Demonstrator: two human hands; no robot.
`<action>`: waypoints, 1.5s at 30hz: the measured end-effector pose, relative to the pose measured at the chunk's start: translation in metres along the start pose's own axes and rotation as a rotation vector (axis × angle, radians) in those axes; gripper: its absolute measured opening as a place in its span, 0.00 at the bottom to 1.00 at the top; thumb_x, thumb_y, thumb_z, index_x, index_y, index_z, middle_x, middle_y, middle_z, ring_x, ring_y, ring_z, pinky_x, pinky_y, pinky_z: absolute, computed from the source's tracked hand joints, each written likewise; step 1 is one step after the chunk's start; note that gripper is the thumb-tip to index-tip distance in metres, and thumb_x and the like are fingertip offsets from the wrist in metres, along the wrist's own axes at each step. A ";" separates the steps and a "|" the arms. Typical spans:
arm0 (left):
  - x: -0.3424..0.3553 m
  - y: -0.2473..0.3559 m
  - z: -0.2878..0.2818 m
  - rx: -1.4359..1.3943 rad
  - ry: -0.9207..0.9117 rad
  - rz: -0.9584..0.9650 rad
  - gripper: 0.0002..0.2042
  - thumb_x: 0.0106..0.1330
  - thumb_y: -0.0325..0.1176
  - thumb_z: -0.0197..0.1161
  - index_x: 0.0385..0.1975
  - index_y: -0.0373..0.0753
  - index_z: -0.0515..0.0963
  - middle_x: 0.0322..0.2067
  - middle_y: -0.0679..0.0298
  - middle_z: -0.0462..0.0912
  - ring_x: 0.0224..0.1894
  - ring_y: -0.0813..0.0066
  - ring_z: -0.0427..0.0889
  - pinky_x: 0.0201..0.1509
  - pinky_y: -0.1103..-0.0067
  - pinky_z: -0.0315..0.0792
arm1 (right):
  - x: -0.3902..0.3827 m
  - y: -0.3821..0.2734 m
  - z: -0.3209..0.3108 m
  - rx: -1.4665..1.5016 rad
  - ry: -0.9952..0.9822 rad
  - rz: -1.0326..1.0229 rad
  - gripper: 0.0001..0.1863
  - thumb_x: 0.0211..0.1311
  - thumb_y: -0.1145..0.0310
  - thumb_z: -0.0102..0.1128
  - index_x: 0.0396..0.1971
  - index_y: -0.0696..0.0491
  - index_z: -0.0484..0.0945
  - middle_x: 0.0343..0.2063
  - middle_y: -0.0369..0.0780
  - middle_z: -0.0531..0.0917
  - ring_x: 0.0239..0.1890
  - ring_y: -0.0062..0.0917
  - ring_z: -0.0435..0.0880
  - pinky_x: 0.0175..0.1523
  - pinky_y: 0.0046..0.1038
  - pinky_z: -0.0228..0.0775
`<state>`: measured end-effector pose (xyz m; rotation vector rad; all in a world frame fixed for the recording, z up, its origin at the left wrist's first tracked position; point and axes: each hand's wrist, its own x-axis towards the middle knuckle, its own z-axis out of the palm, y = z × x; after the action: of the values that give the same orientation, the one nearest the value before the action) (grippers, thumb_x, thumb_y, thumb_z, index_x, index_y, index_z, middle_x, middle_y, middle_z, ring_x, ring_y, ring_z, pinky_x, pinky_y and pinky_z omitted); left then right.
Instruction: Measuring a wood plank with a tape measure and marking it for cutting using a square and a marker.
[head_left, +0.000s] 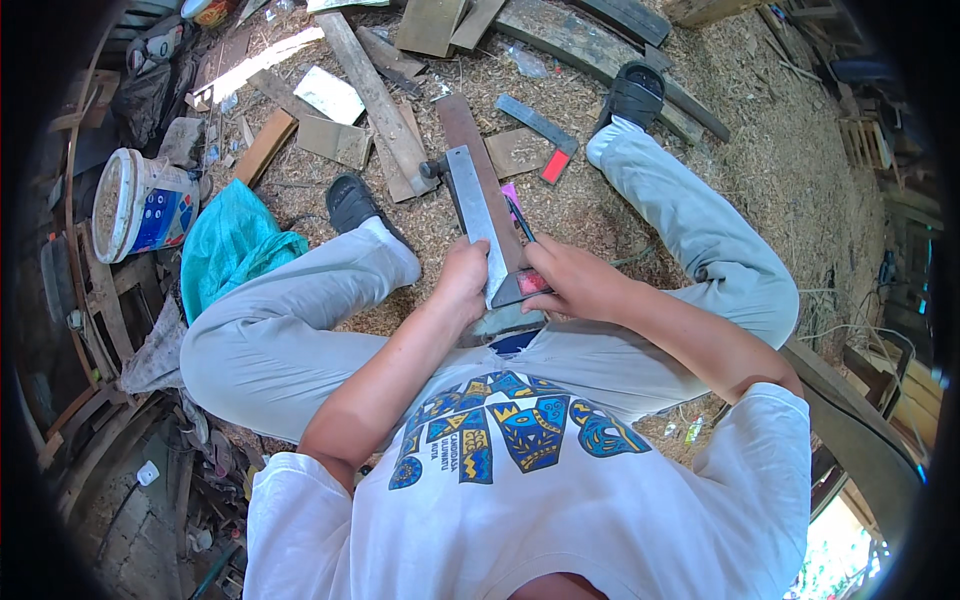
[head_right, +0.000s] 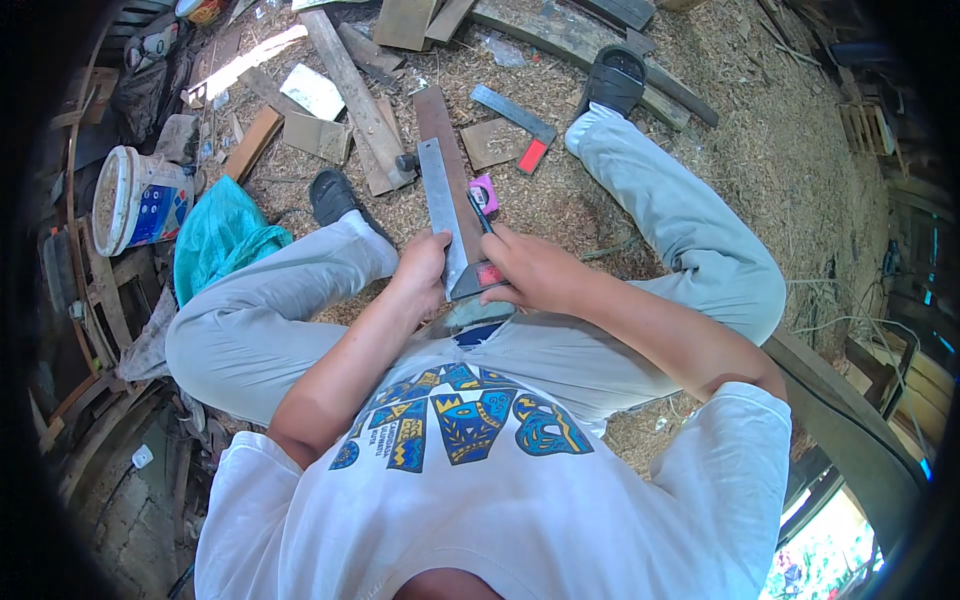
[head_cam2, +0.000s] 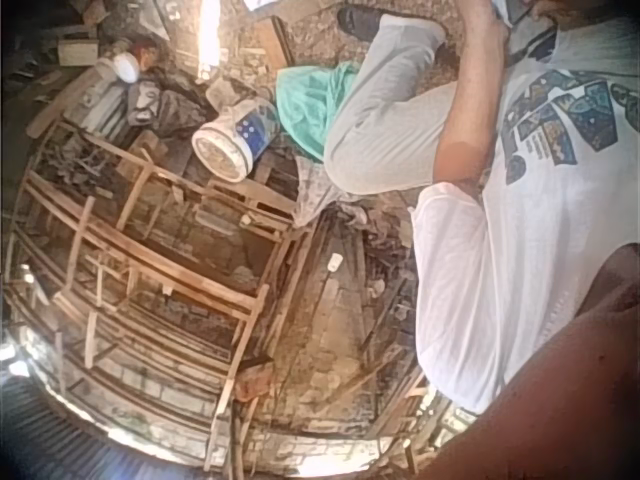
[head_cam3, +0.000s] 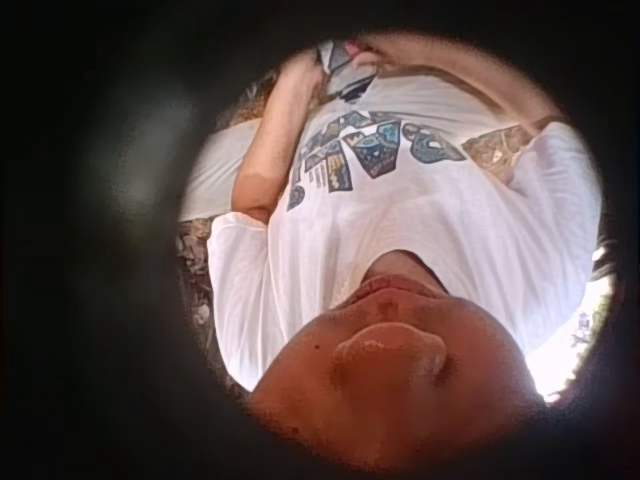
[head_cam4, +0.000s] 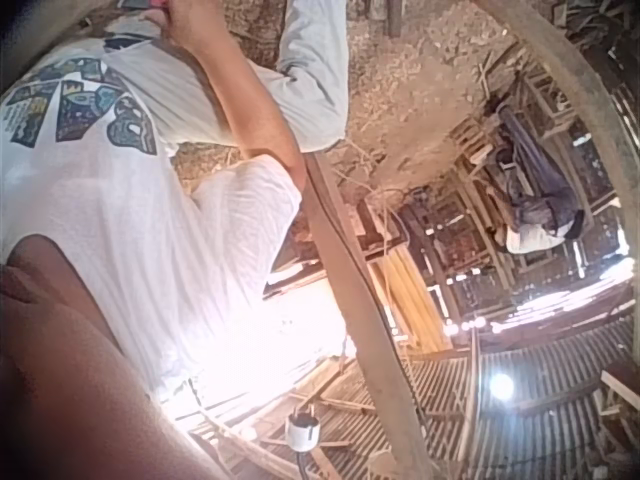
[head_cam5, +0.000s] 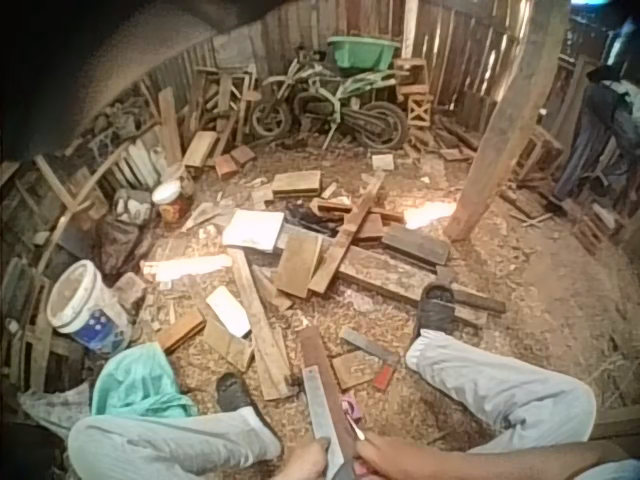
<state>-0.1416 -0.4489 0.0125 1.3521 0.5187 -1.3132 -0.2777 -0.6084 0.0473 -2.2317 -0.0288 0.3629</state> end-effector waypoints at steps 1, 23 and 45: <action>-0.001 0.000 0.000 -0.004 -0.001 0.008 0.17 0.83 0.31 0.44 0.62 0.31 0.72 0.52 0.48 0.85 0.51 0.54 0.88 0.57 0.55 0.82 | 0.000 0.000 -0.001 0.000 0.000 0.000 0.32 0.62 0.49 0.75 0.48 0.58 0.67 0.45 0.53 0.74 0.48 0.56 0.79 0.51 0.49 0.73; -0.004 0.002 0.003 0.022 0.024 0.011 0.17 0.83 0.31 0.45 0.63 0.31 0.72 0.53 0.48 0.84 0.52 0.54 0.87 0.60 0.55 0.81 | 0.002 -0.004 -0.003 0.005 -0.023 -0.007 0.32 0.62 0.52 0.75 0.46 0.59 0.65 0.45 0.54 0.74 0.48 0.57 0.79 0.51 0.51 0.73; 0.003 0.000 0.001 0.091 0.028 0.033 0.16 0.81 0.29 0.45 0.62 0.32 0.73 0.52 0.50 0.85 0.51 0.56 0.86 0.60 0.58 0.79 | 0.001 0.004 0.000 0.029 -0.044 -0.025 0.31 0.62 0.52 0.76 0.46 0.59 0.66 0.44 0.53 0.73 0.47 0.56 0.78 0.50 0.49 0.72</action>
<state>-0.1417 -0.4510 0.0105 1.4502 0.4589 -1.3058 -0.2770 -0.6112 0.0442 -2.1924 -0.0737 0.3960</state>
